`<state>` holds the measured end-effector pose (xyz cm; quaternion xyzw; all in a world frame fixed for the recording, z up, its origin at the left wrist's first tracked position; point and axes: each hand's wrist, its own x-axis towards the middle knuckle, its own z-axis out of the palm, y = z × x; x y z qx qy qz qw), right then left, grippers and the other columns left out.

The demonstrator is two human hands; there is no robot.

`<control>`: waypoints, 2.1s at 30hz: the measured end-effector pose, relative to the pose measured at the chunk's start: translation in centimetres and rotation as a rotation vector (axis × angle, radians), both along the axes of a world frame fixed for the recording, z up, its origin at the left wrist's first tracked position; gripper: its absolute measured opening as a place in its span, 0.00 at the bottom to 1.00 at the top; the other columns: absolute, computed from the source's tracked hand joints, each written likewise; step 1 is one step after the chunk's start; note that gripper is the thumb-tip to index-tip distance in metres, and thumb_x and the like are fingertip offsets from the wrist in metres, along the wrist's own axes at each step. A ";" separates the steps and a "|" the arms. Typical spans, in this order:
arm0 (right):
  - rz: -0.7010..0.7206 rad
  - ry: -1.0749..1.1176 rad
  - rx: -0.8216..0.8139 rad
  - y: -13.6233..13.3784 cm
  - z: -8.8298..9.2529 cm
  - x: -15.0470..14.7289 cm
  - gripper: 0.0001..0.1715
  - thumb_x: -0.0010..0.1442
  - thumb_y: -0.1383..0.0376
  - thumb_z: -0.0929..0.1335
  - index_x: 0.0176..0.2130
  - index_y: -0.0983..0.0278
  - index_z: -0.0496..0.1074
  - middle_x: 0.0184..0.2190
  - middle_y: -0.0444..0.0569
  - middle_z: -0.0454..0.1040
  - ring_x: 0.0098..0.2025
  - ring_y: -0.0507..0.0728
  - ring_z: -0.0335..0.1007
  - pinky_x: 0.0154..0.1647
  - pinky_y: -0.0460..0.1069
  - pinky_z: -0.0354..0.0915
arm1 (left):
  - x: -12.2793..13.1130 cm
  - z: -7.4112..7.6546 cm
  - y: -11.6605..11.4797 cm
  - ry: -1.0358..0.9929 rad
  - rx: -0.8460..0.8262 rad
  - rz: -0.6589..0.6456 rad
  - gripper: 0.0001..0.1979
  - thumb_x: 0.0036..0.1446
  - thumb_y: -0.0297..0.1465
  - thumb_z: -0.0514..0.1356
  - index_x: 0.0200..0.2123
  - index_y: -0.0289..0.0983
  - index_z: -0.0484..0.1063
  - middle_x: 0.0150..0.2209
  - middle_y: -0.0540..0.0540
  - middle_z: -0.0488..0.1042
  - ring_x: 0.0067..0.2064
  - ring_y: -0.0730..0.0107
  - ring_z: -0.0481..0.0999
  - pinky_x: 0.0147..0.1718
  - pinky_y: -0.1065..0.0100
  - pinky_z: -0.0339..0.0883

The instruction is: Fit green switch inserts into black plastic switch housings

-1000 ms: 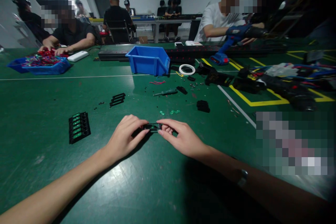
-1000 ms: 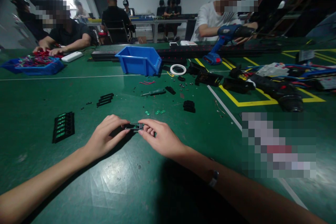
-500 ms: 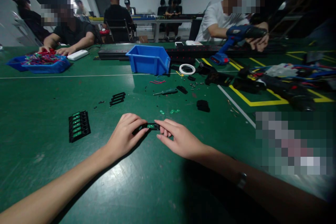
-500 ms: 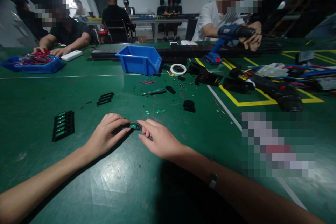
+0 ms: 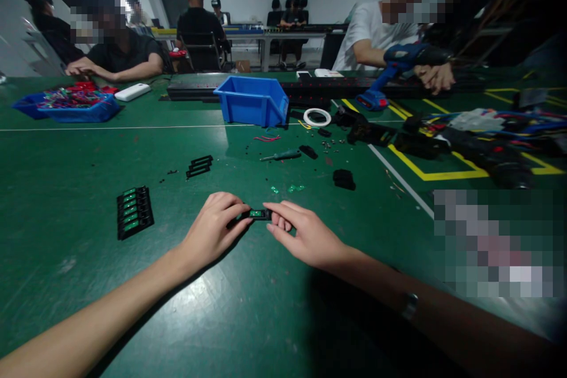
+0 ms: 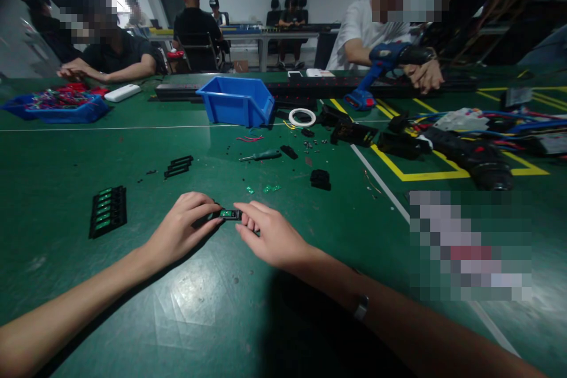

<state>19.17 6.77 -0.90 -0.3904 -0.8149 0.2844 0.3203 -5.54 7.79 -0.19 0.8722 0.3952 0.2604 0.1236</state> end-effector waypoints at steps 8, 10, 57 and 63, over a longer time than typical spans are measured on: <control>0.016 0.045 0.100 -0.1 0.1 0.1 0.14 0.68 0.69 0.66 0.50 0.64 0.78 0.37 0.50 0.74 0.34 0.54 0.70 0.36 0.49 0.68 | 0.1 0.2 -0.2 0.006 -0.039 -0.001 0.11 0.69 0.35 0.58 0.48 0.38 0.75 0.46 0.42 0.74 0.48 0.59 0.71 0.49 0.57 0.64; 0.007 0.028 0.103 -0.1 0.2 0.1 0.13 0.68 0.69 0.66 0.49 0.64 0.78 0.37 0.51 0.74 0.34 0.54 0.71 0.37 0.49 0.68 | 0.1 0.2 -0.1 0.005 -0.041 0.000 0.10 0.69 0.35 0.58 0.48 0.38 0.75 0.46 0.42 0.74 0.48 0.59 0.71 0.49 0.57 0.64; 0.072 -0.022 0.098 -0.2 -0.2 0.8 0.13 0.71 0.64 0.67 0.52 0.62 0.77 0.42 0.51 0.79 0.42 0.57 0.75 0.45 0.50 0.70 | 0.1 0.4 -0.7 -0.005 0.061 -0.169 0.09 0.69 0.33 0.58 0.47 0.34 0.72 0.35 0.44 0.75 0.37 0.64 0.71 0.40 0.62 0.63; 0.090 -0.016 0.171 -0.2 -0.7 0.9 0.15 0.72 0.64 0.65 0.55 0.64 0.75 0.43 0.53 0.79 0.42 0.58 0.75 0.46 0.51 0.70 | 0.0 -0.3 -0.6 0.026 0.220 -0.159 0.10 0.69 0.31 0.58 0.49 0.33 0.73 0.31 0.45 0.74 0.33 0.66 0.69 0.37 0.63 0.62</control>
